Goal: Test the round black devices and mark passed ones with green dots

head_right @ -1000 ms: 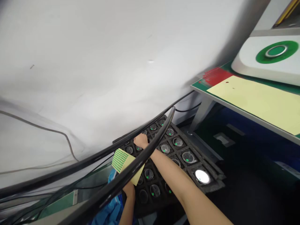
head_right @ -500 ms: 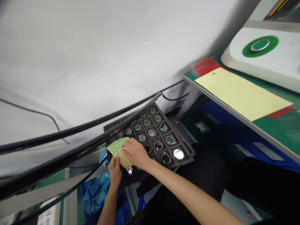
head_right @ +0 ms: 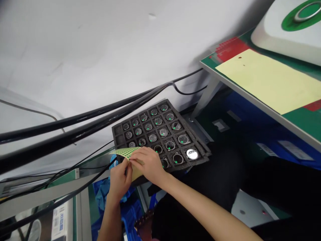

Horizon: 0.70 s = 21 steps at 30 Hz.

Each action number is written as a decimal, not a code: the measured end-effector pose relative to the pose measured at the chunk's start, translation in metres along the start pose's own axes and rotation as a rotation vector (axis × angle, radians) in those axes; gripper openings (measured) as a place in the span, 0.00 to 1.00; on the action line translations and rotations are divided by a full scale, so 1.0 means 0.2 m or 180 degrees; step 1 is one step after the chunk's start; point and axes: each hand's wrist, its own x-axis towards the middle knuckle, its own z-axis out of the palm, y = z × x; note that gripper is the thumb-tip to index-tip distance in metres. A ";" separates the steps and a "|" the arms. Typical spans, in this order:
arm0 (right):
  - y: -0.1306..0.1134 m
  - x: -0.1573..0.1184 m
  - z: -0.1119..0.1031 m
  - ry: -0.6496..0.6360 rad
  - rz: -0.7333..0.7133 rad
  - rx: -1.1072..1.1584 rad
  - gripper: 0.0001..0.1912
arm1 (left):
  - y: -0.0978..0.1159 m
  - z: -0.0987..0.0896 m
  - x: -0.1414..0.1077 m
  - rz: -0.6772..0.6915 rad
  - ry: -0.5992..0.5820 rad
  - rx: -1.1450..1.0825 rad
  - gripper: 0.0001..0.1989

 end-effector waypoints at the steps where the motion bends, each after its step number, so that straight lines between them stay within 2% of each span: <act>1: -0.01 0.00 0.00 0.0005 0.0089 0.0062 0.11 | 0.00 -0.01 0.00 0.0104 -0.0041 0.0152 0.11; 5: -0.02 -0.01 0.00 -0.0188 0.0305 0.0228 0.11 | -0.01 -0.04 0.01 0.0241 -0.0110 0.0326 0.12; 10: -0.03 -0.01 0.00 -0.0069 0.0171 -0.0054 0.10 | 0.02 -0.05 0.01 0.0296 -0.0005 0.0257 0.11; 15: -0.06 -0.05 -0.02 -0.0160 0.0086 -0.0307 0.10 | 0.02 -0.07 0.03 0.0234 0.0139 0.0082 0.12; 16: -0.06 -0.06 -0.02 -0.0175 0.0198 -0.0289 0.10 | 0.00 -0.08 0.04 0.0140 0.0195 0.0087 0.12; 18: -0.03 -0.11 -0.01 -0.0386 0.0757 -0.0376 0.10 | -0.07 -0.11 0.05 -0.0157 0.0434 0.0155 0.14; 21: 0.05 -0.22 0.06 -0.1117 0.1702 -0.0675 0.09 | -0.18 -0.14 0.06 -0.0749 0.1024 0.0367 0.15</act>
